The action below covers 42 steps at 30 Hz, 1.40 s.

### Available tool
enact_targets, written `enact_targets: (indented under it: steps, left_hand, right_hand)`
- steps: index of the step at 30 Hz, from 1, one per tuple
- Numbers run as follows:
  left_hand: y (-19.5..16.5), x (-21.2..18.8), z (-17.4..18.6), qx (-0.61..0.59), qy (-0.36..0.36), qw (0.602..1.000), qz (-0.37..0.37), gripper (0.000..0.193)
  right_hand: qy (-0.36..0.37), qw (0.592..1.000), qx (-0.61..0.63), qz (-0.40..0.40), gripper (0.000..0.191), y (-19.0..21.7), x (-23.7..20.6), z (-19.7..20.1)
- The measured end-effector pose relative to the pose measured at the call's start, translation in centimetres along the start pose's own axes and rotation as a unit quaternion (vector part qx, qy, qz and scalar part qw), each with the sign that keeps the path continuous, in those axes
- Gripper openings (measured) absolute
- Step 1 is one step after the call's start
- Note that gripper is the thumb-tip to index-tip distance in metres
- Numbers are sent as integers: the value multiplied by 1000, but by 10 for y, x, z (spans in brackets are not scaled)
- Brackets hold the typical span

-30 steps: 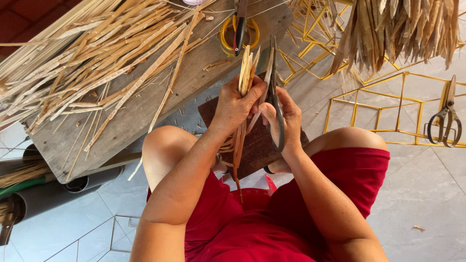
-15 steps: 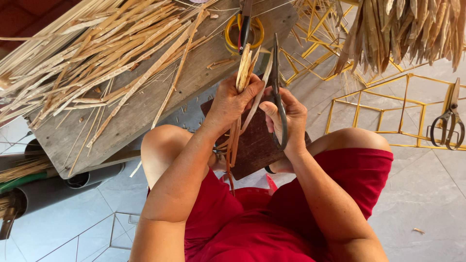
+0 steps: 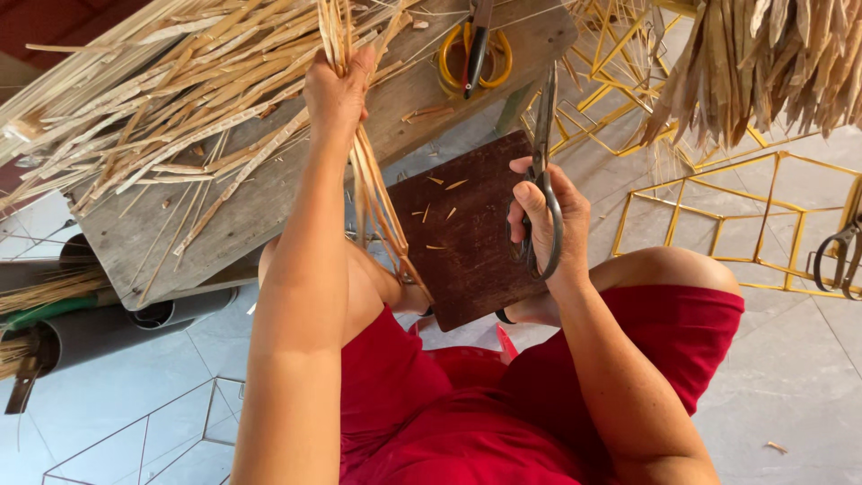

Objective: The person sits on the floor and uses scissors to trim and split thin bamboo strips one at a time over a small wooden board, setting trimmed pieces aside. At the end they gather the trimmed strips into a bundle and tie it together on their lap.

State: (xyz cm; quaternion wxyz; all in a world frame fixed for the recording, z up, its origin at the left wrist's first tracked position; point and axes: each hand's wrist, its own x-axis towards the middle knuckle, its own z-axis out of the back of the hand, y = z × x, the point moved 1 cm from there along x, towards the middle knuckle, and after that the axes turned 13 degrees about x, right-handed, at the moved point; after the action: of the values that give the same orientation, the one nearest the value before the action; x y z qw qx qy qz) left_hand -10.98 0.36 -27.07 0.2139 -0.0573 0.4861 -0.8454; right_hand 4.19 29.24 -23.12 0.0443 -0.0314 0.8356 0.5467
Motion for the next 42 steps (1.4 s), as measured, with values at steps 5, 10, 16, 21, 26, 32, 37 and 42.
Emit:
enact_targets:
  steps: [5,10,16,21,26,32,37,42]
  left_hand:
    - [30,38,-22,222,-112,962,-109,29]
    - [37,38,-39,365,-144,912,-119,42]
    - [4,22,-29,256,-46,964,-62,22]
    - [-40,-41,-22,-1,131,987,-96,25]
    - [-56,-121,-21,-48,135,954,-262,36]
    - [-52,-172,-38,117,199,941,-247,35]
    - [-47,-183,-47,25,287,920,-267,30]
    - [-47,-177,-47,-188,440,878,-15,25]
  right_hand:
    - [4,1000,9,-8,36,-2,0,-2]
    - [5,1000,10,-19,37,0,0,-2]
    - [-8,1000,-2,-21,35,2,1,-1]
    - [19,997,60,53,37,8,8,2]
    - [-23,989,80,120,46,20,15,12]
    - [-27,981,130,140,48,25,17,20]
    - [-36,984,103,144,46,23,19,23]
    - [-23,981,140,132,44,27,20,27]
